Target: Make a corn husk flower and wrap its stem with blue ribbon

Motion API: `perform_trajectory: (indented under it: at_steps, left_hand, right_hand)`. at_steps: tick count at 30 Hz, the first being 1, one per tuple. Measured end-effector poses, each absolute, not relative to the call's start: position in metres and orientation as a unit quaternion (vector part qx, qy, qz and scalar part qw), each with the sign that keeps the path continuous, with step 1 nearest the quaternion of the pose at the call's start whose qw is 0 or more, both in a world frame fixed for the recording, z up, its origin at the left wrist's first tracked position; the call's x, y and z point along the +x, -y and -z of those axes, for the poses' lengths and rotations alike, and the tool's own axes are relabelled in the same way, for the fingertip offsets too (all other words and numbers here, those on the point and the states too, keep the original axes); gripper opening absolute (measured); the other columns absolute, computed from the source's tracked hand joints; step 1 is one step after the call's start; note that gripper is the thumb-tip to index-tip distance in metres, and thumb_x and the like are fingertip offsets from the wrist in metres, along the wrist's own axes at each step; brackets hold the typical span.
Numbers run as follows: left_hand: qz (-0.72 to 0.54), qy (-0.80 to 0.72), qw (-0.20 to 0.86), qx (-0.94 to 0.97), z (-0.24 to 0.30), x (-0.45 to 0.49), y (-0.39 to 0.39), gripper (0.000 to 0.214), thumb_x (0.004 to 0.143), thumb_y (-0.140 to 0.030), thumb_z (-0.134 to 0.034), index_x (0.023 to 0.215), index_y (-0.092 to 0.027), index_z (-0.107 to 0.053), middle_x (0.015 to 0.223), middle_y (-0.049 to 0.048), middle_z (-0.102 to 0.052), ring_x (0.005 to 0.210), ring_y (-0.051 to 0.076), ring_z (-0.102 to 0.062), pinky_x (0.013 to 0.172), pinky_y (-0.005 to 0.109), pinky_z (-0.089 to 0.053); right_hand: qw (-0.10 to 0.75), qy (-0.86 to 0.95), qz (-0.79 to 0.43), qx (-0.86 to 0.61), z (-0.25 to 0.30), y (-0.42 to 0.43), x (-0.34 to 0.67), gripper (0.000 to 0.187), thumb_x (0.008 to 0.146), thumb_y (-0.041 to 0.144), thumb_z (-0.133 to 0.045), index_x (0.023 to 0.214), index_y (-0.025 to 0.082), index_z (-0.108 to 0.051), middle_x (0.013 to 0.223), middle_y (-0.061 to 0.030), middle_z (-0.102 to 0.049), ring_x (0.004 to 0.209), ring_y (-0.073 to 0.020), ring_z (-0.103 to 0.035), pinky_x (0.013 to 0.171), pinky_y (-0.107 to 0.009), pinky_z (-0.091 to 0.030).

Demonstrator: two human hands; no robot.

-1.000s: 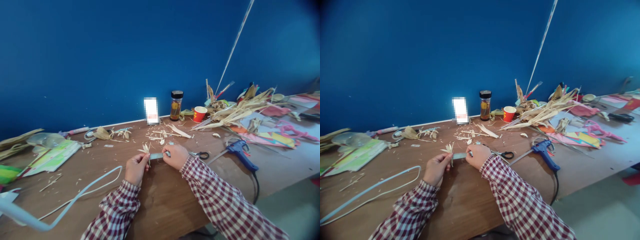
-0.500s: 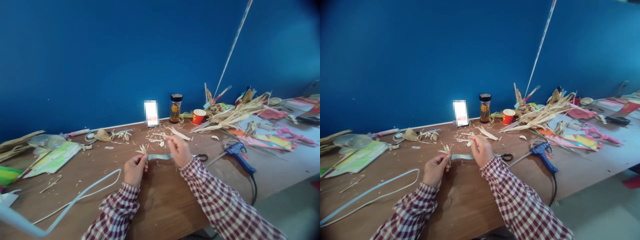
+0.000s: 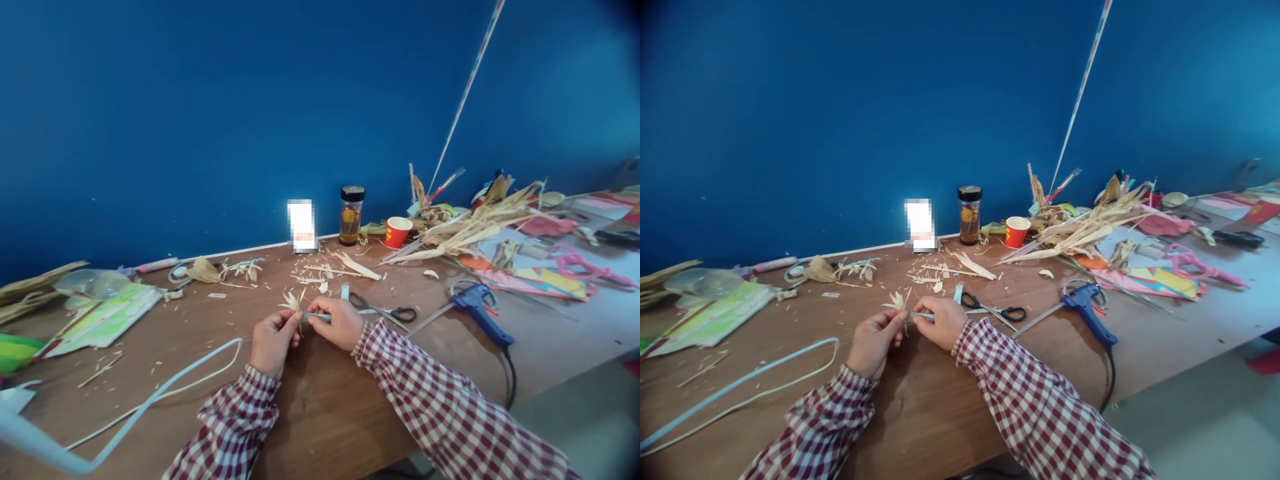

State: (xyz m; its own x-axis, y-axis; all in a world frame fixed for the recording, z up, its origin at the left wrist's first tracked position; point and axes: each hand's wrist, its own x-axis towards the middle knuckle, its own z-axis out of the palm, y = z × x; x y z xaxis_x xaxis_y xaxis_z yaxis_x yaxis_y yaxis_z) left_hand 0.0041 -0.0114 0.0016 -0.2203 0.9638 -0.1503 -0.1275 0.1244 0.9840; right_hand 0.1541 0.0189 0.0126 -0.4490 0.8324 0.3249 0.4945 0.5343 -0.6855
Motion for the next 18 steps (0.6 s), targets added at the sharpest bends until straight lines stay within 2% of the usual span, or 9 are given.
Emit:
perform_trajectory:
  at_steps: [10, 18]
  left_hand:
    - [-0.541, -0.547, 0.521, 0.370, -0.0021, 0.0054, 0.0127, 0.033, 0.057, -0.039, -0.071, 0.072, -0.012, -0.060, 0.039, -0.0069, -0.048, 0.034, 0.004, -0.038, 0.034, 0.015, -0.030]
    - [-0.536, -0.535, 0.558, 0.339, -0.0055, 0.0071, 0.0139, 0.035, 0.051, -0.035, -0.075, 0.072, -0.012, -0.059, 0.043, -0.0073, -0.049, 0.035, 0.003, -0.038, 0.034, 0.014, -0.029]
  right_hand:
    - [0.320, 0.805, -0.299, -0.401, -0.0125, -0.0184, 0.1527, 0.010, 0.078, 0.023, -0.049, 0.078, 0.017, -0.057, 0.065, 0.0015, -0.056, 0.060, -0.0097, -0.048, 0.056, -0.020, -0.035]
    - [0.315, 0.772, -0.364, -0.416, -0.0127, -0.0183, 0.1536, 0.017, 0.074, 0.032, -0.055, 0.076, 0.015, -0.059, 0.058, 0.0033, -0.052, 0.051, -0.0075, -0.042, 0.048, -0.018, -0.032]
